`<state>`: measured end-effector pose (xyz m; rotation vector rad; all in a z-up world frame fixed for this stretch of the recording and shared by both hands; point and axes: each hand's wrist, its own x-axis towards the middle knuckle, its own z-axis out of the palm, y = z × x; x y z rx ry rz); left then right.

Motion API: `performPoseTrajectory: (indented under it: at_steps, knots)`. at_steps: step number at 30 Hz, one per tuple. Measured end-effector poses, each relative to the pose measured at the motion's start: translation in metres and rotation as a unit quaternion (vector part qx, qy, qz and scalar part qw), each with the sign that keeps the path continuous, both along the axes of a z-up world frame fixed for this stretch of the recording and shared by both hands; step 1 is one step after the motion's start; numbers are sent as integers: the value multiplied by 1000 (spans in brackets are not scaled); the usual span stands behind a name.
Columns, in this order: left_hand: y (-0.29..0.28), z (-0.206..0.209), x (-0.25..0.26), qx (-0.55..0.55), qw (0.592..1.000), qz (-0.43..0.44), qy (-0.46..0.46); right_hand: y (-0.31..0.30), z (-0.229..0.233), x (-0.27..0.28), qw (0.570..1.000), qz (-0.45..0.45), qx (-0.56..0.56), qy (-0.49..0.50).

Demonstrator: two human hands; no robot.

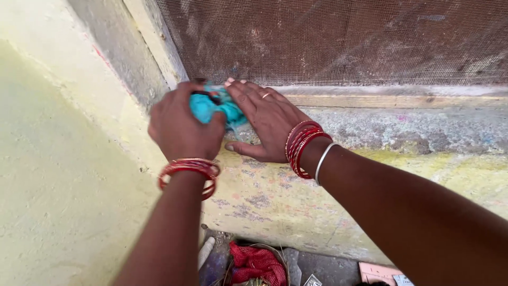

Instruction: The person scrubs a window sill with a small abrasive pad, then uses a teal cloth to wipe the sill and adjacent wall. The person repeatedly rubs the same area of the sill and wall throughout the clip.

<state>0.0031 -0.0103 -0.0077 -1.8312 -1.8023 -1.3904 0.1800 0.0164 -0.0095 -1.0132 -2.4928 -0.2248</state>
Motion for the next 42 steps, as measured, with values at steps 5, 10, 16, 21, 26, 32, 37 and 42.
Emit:
performPoseTrajectory:
  at_steps: [5,10,16,21,26,32,37,42]
  knots:
    - [-1,0,28,19,998,43,-38,0,4,1,999,0,31,12]
    - [-9,15,4,-155,966,-156,-139,1,2,-1,1000,0,8,10]
    - [-7,-8,35,37,995,85,-32,2,5,0,1000,-4,-8,18]
    - [-10,-11,40,11,999,16,-28,0,5,1,999,-22,-13,27]
    - [-2,-8,2,2,989,-119,92,4,-5,0,999,0,9,40]
    - [-2,-15,41,12,996,92,1,9,0,-1,999,-17,34,8]
    - [1,-11,0,-26,990,-120,70,6,0,-3,999,-14,-5,46]
    - [-6,-11,33,39,998,26,42,5,-1,-5,999,-33,-5,19]
